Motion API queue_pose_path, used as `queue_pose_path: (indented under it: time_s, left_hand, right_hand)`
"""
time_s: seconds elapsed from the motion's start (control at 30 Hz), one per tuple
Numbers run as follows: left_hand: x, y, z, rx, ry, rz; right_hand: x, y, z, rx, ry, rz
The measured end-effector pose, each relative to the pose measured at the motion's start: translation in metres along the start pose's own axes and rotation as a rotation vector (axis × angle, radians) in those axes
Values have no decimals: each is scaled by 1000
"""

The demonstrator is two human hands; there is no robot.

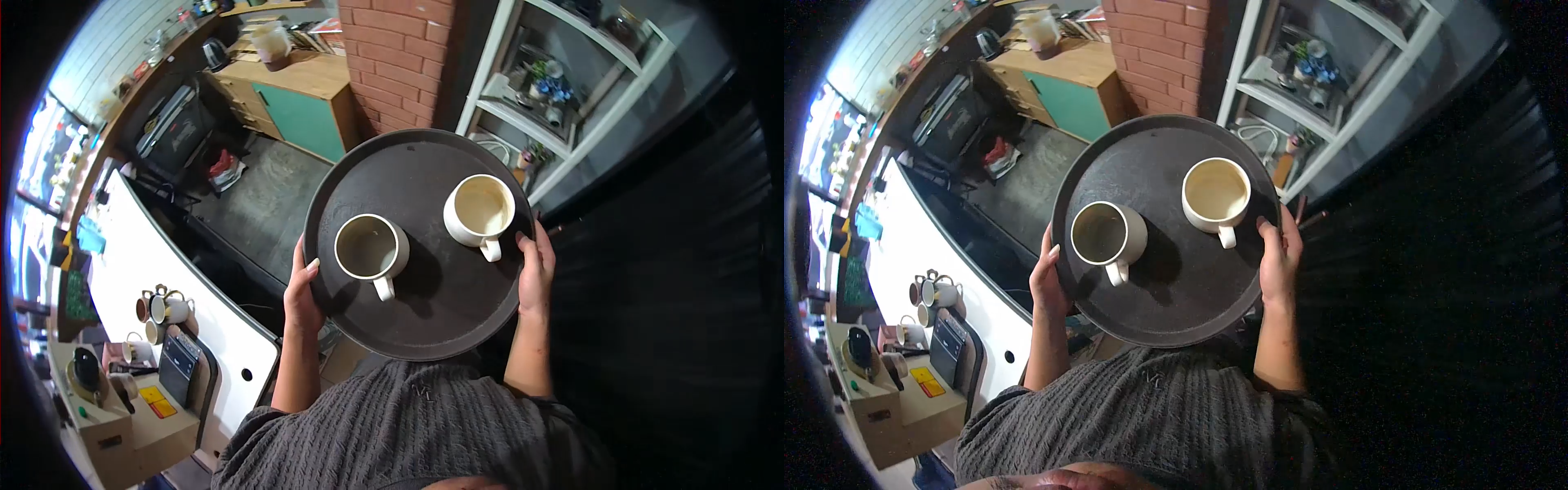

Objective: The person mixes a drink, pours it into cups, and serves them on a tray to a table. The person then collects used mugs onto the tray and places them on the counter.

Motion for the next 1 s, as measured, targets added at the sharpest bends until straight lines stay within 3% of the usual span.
queue_pose_path:
  time_s: [0.57, 0.77, 1.0]
  left_hand:
    - [52, -35, 32, -51, -363, -290]
    - [51, -64, 90, -68, -495, -419]
    - [65, -119, 212, -68, -621, -577]
  right_hand:
    - [178, -31, -87, 209, 394, -39]
    - [228, -53, -177, 216, 530, -106]
    - [294, -91, -337, 344, 720, -131]
Point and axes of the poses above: each hand's wrist, its own x-axis towards the middle knuckle, its own z-axis out of the back of the hand, y = z × x, the point moved 6 cm from there along x, towards the middle knuckle, and after that the axes turned 14 degrees about y, right-handed, at the moved point
